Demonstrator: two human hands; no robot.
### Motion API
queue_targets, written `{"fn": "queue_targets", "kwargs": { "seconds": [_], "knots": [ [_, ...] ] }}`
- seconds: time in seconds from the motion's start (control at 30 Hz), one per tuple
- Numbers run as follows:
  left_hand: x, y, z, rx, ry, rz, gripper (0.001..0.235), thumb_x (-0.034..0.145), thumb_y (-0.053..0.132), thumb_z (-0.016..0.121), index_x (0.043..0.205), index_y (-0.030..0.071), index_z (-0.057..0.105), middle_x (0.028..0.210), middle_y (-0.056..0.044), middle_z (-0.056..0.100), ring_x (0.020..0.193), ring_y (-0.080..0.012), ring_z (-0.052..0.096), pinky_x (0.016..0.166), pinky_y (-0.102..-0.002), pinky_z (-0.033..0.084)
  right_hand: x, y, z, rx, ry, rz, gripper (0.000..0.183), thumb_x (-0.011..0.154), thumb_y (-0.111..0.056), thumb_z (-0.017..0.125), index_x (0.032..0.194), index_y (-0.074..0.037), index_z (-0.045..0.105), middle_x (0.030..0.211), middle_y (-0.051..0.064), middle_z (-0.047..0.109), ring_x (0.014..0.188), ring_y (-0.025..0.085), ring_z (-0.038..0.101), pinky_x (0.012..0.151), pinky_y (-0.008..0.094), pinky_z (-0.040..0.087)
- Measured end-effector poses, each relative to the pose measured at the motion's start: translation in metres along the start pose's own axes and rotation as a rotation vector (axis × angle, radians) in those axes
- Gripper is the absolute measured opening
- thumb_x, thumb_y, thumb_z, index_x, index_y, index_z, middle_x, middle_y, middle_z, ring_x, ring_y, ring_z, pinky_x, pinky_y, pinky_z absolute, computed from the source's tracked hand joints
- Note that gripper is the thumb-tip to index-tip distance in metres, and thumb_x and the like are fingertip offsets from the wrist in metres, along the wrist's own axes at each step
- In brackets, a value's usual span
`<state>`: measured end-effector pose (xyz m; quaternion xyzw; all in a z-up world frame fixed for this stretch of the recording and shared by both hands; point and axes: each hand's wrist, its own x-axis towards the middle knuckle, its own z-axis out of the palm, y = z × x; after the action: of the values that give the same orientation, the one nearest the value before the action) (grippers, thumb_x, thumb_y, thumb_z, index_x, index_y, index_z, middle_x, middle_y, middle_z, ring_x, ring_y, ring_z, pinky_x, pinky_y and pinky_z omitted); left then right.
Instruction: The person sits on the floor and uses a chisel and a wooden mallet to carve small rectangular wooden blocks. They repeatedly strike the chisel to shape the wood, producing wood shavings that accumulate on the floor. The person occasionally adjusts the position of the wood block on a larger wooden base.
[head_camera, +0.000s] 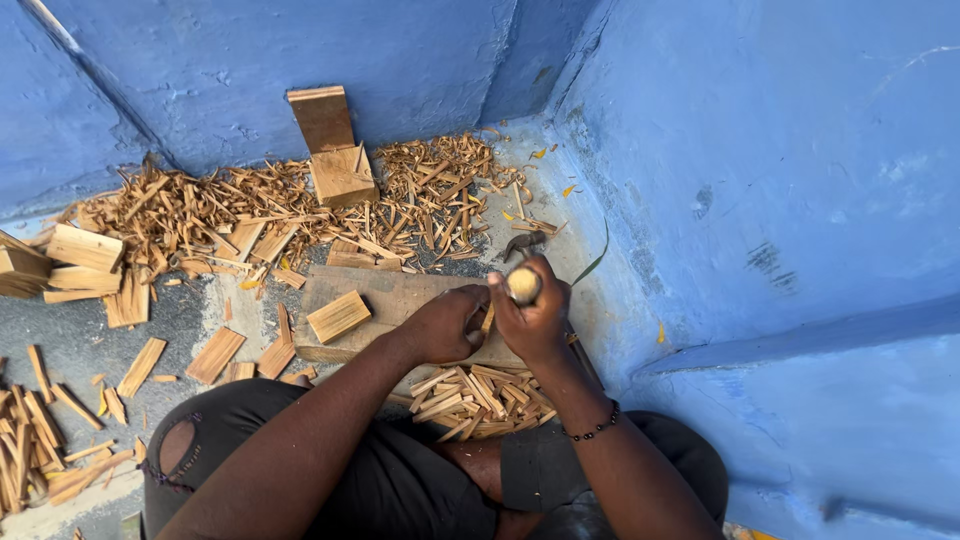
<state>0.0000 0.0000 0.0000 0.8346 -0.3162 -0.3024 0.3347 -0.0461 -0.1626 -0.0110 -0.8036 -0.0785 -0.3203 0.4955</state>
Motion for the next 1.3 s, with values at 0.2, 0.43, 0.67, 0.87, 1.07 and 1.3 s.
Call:
{"fn": "queue_targets", "kwargs": {
  "seconds": [0.2,0.43,0.67,0.87,1.07,1.3],
  "knots": [
    [0.026,-0.037,0.02,-0.114,0.103,0.369,0.068,0.072,-0.011,0.052,0.136,0.013,0.059,0.134,-0.02,0.067,0.127,-0.0352,0.062,0.112,-0.042,0.046,0.011,-0.003,-0.02,0.099,0.145,-0.019,0.024,0.103,-0.007,0.072,0.092,-0.009,0.051,0.078,0.0,0.051,0.065,0.008,0.05,0.059,0.026,0.041],
    [0.021,-0.023,0.019,-0.131,0.035,0.184,0.052,0.089,0.003,0.062,0.139,0.014,0.053,0.134,-0.016,0.062,0.126,-0.0314,0.061,0.109,-0.041,0.047,0.019,-0.001,-0.026,0.299,0.153,0.277,0.023,0.101,-0.008,0.067,0.088,-0.01,0.047,0.065,-0.001,0.052,0.049,0.006,0.051,0.045,0.025,0.043],
    [0.021,-0.021,0.016,0.091,0.152,0.273,0.038,0.089,-0.006,0.055,0.119,0.013,0.07,0.126,-0.01,0.063,0.122,-0.0284,0.063,0.105,-0.038,0.052,0.017,0.009,-0.024,0.407,0.155,0.314,0.023,0.101,-0.007,0.066,0.088,-0.01,0.047,0.065,0.0,0.053,0.049,0.008,0.051,0.046,0.026,0.045],
    [0.029,-0.033,0.021,0.04,0.143,0.357,0.046,0.087,-0.005,0.054,0.131,0.008,0.062,0.134,-0.014,0.058,0.124,-0.0305,0.061,0.106,-0.039,0.05,0.014,0.006,-0.022,0.496,0.112,0.301,0.023,0.101,-0.008,0.067,0.092,-0.01,0.047,0.065,0.002,0.054,0.05,0.009,0.053,0.047,0.026,0.046],
    [0.035,-0.038,0.023,-0.151,0.091,0.327,0.038,0.101,0.015,0.054,0.139,0.013,0.058,0.135,-0.012,0.058,0.124,-0.0265,0.061,0.108,-0.04,0.048,0.019,-0.006,-0.025,0.563,0.085,0.25,0.021,0.103,-0.01,0.066,0.094,-0.01,0.048,0.066,0.003,0.055,0.052,0.009,0.054,0.05,0.027,0.047],
    [0.025,-0.021,0.014,-0.046,0.17,0.136,0.026,0.094,0.027,0.068,0.115,0.013,0.07,0.114,-0.006,0.074,0.108,-0.021,0.073,0.097,-0.038,0.057,0.016,0.012,-0.021,0.451,0.086,0.267,0.019,0.102,-0.01,0.067,0.092,-0.009,0.052,0.066,0.002,0.055,0.058,0.01,0.057,0.056,0.028,0.048]
  ]
}}
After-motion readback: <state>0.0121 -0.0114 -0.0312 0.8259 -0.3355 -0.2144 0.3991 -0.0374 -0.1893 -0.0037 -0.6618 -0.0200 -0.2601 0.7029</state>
